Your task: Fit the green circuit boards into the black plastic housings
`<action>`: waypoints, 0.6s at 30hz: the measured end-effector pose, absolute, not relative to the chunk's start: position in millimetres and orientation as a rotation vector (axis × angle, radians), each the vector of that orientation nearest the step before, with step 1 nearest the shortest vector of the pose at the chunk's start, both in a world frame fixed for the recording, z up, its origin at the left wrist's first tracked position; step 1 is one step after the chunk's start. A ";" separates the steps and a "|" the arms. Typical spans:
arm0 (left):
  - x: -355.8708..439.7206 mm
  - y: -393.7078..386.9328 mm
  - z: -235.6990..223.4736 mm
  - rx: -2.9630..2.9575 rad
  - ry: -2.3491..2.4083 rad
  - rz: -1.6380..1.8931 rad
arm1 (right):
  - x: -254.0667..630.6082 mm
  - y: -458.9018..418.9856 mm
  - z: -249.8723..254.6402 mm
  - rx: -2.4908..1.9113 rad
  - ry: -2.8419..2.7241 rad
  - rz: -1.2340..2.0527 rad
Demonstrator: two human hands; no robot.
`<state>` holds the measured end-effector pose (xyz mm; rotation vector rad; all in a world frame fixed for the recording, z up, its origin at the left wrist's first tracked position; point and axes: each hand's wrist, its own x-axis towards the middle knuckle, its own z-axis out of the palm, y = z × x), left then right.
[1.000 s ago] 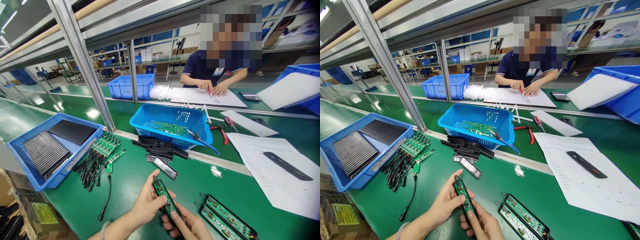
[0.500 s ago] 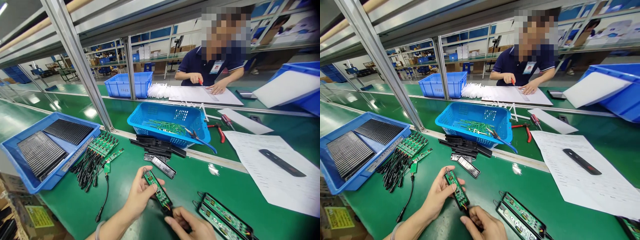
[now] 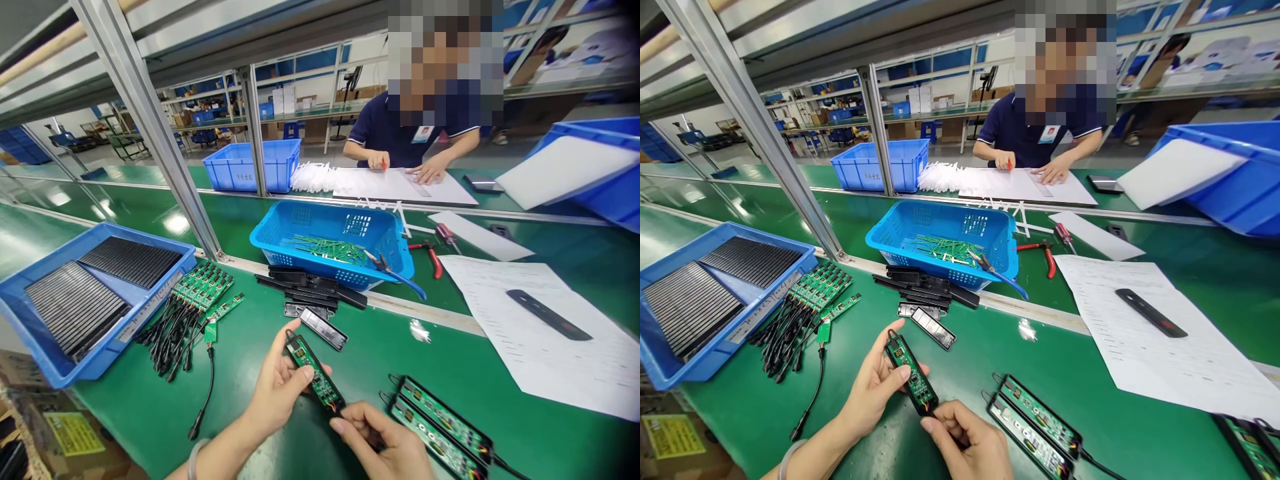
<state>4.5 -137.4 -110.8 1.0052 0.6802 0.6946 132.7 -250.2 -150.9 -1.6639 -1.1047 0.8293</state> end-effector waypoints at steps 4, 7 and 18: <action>3.0 -137.3 -110.4 1.032 0.648 0.679 | 131.2 -248.0 -147.4 -1.580 -0.966 1.029; 2.1 -137.4 -111.7 1.049 0.620 0.659 | 132.7 -248.1 -142.0 -1.511 -1.026 1.190; 2.7 -137.2 -110.5 1.079 0.562 0.659 | 130.4 -248.7 -139.9 -1.553 -1.047 1.180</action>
